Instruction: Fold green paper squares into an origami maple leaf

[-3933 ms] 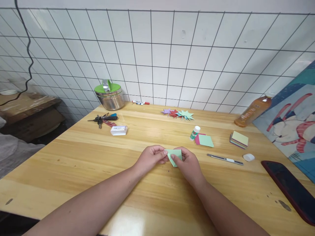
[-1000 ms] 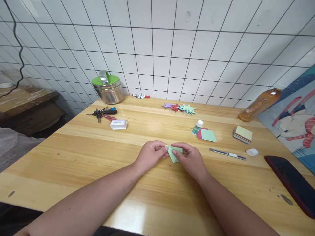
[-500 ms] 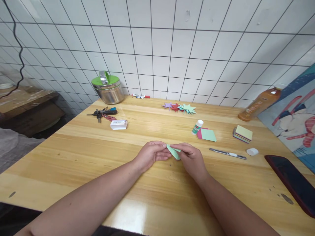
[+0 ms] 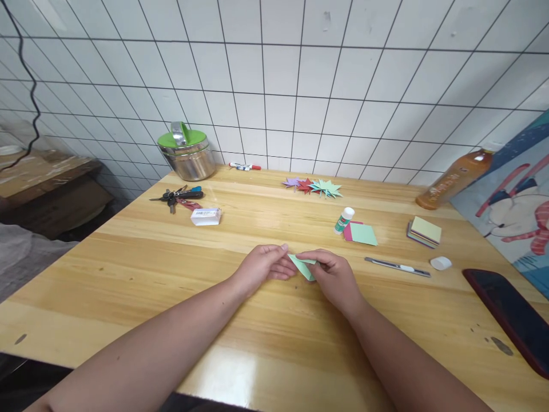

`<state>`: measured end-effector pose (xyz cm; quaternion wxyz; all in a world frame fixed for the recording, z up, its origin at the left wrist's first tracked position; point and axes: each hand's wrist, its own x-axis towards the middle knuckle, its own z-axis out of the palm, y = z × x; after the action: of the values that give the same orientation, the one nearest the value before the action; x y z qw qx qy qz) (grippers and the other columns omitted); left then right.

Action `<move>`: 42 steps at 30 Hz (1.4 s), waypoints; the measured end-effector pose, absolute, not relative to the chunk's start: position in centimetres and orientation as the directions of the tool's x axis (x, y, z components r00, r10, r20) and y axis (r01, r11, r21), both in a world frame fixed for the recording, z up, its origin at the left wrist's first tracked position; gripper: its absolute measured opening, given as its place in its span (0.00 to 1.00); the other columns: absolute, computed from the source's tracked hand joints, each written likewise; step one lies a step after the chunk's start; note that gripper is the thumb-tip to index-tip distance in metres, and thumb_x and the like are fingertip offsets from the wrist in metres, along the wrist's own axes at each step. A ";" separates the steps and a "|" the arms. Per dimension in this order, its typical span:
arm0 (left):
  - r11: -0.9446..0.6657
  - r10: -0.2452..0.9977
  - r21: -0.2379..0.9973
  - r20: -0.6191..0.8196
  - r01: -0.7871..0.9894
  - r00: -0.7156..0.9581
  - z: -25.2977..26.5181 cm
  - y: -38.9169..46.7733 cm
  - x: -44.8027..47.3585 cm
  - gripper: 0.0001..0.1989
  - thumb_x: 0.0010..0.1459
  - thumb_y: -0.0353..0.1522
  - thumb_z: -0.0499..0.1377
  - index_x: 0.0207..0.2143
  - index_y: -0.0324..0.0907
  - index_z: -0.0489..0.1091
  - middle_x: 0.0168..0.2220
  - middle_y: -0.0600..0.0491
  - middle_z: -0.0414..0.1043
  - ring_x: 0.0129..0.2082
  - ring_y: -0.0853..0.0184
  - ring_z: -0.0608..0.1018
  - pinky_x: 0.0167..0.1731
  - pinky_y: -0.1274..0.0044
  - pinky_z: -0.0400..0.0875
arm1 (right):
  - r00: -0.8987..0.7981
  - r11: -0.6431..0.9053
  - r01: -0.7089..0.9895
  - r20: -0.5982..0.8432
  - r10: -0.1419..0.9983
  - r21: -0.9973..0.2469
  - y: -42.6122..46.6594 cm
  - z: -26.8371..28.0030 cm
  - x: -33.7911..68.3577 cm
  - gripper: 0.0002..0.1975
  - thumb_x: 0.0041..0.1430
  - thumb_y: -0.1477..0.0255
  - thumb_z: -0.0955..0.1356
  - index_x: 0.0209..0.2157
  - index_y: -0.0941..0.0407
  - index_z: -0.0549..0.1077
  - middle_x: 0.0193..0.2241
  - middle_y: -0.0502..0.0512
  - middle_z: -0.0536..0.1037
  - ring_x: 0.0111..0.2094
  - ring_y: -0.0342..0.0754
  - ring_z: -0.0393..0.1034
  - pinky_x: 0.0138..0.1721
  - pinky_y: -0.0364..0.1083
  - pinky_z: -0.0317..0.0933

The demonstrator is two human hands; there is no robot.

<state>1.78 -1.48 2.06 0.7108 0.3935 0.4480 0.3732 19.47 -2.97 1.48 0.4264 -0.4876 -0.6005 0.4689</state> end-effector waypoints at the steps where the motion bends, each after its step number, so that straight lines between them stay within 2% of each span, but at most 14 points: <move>1: 0.377 0.893 0.916 -0.319 -0.139 0.318 2.2 -1.4 1.7 0.19 0.49 0.45 0.60 0.32 0.36 0.73 0.28 0.46 0.77 0.27 0.66 0.78 0.31 0.77 0.71 | -0.161 0.060 0.185 0.030 0.987 -0.981 -3.0 1.6 19.5 0.12 0.50 0.73 0.64 0.33 0.52 0.78 0.29 0.52 0.74 0.24 0.42 0.66 0.23 0.40 0.66; 3: 0.280 0.913 0.959 -0.253 -0.042 0.319 2.3 -1.3 1.5 0.20 0.48 0.45 0.61 0.34 0.36 0.73 0.28 0.47 0.77 0.30 0.66 0.78 0.33 0.76 0.70 | -0.167 0.018 0.188 -0.014 0.986 -0.982 -3.0 1.7 19.5 0.12 0.50 0.72 0.64 0.33 0.53 0.78 0.29 0.52 0.75 0.23 0.41 0.66 0.23 0.41 0.66; 6: 0.182 0.920 0.980 -0.197 0.076 0.339 2.2 -1.2 1.3 0.18 0.46 0.43 0.63 0.31 0.36 0.74 0.27 0.48 0.77 0.29 0.67 0.77 0.32 0.77 0.69 | -0.190 0.002 0.190 -0.035 0.981 -0.982 -3.0 1.8 19.5 0.12 0.50 0.73 0.64 0.33 0.54 0.78 0.28 0.51 0.76 0.22 0.40 0.66 0.23 0.40 0.66; 11: 0.262 0.876 0.958 -0.287 0.118 0.387 2.0 -0.9 1.1 0.16 0.48 0.42 0.61 0.30 0.37 0.74 0.27 0.49 0.77 0.28 0.68 0.77 0.31 0.78 0.69 | -0.207 -0.042 0.145 -0.072 0.976 -0.989 -2.9 1.7 19.6 0.11 0.49 0.71 0.65 0.34 0.54 0.78 0.25 0.51 0.75 0.24 0.42 0.67 0.24 0.42 0.67; 18: 0.412 0.845 0.911 -0.387 0.011 0.370 2.3 -0.8 0.8 0.14 0.43 0.39 0.64 0.26 0.35 0.73 0.22 0.49 0.76 0.23 0.68 0.76 0.28 0.77 0.68 | -0.244 -0.093 0.130 -0.122 0.962 -0.987 -3.0 1.9 19.5 0.12 0.49 0.68 0.66 0.35 0.55 0.77 0.27 0.50 0.74 0.25 0.41 0.65 0.24 0.42 0.68; 23: 0.445 0.824 0.895 -0.409 -0.002 0.391 2.5 -0.5 0.4 0.21 0.48 0.48 0.59 0.29 0.36 0.73 0.26 0.46 0.78 0.27 0.64 0.78 0.32 0.74 0.69 | -0.231 -0.084 0.150 -0.117 0.966 -0.985 -2.8 2.0 19.7 0.12 0.50 0.70 0.65 0.35 0.55 0.78 0.27 0.51 0.75 0.24 0.41 0.65 0.24 0.42 0.68; 26: 0.378 0.834 0.920 -0.388 0.104 0.394 2.8 -0.4 0.2 0.23 0.49 0.49 0.57 0.31 0.37 0.73 0.29 0.47 0.78 0.30 0.65 0.78 0.34 0.74 0.69 | -0.241 -0.067 0.177 -0.110 0.964 -0.982 -2.8 1.9 19.9 0.12 0.50 0.71 0.65 0.35 0.55 0.78 0.27 0.51 0.75 0.23 0.41 0.65 0.24 0.42 0.66; 30: 0.295 0.823 0.922 -0.378 0.250 0.424 2.9 -0.6 0.1 0.18 0.48 0.45 0.60 0.31 0.38 0.74 0.29 0.48 0.78 0.31 0.66 0.78 0.33 0.77 0.68 | -0.289 0.025 0.238 -0.046 0.956 -0.971 -2.8 1.8 19.9 0.12 0.51 0.72 0.64 0.34 0.55 0.78 0.29 0.52 0.76 0.24 0.40 0.65 0.24 0.40 0.63; 34: 0.288 0.810 0.924 -0.376 0.253 0.450 2.6 -0.6 0.1 0.16 0.48 0.43 0.61 0.32 0.38 0.74 0.29 0.48 0.78 0.30 0.67 0.77 0.33 0.77 0.68 | -0.313 0.106 0.300 0.007 0.950 -0.948 -2.9 1.9 19.9 0.12 0.52 0.73 0.63 0.34 0.54 0.78 0.30 0.52 0.76 0.26 0.41 0.65 0.26 0.40 0.60; 37: 0.278 0.816 0.931 -0.358 0.235 0.453 2.3 -0.5 0.1 0.15 0.48 0.41 0.62 0.30 0.37 0.74 0.28 0.49 0.77 0.29 0.67 0.77 0.32 0.78 0.68 | -0.309 0.096 0.312 -0.006 0.951 -0.945 -3.0 2.1 19.9 0.12 0.51 0.73 0.63 0.34 0.54 0.78 0.30 0.52 0.77 0.27 0.42 0.66 0.27 0.41 0.59; 39: 0.219 0.844 0.947 -0.305 0.236 0.441 2.2 -0.6 0.3 0.13 0.49 0.40 0.61 0.29 0.37 0.73 0.26 0.50 0.77 0.28 0.68 0.76 0.31 0.78 0.67 | -0.312 0.064 0.266 -0.023 0.950 -0.962 -3.0 2.3 20.1 0.13 0.50 0.73 0.63 0.35 0.55 0.78 0.33 0.53 0.77 0.30 0.44 0.68 0.29 0.42 0.60; 42: 0.001 0.908 0.942 -0.142 0.337 0.394 2.0 -1.0 0.6 0.12 0.52 0.39 0.58 0.27 0.38 0.72 0.25 0.53 0.75 0.26 0.69 0.74 0.28 0.79 0.65 | -0.302 0.005 0.158 -0.043 0.952 -0.987 -3.1 2.8 20.2 0.17 0.54 0.70 0.60 0.42 0.55 0.75 0.38 0.55 0.77 0.39 0.48 0.70 0.34 0.44 0.62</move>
<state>0.57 -0.96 1.98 0.5221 0.6515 0.4776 0.2737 20.23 -3.12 2.76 0.3712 -0.4595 -0.6040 0.5350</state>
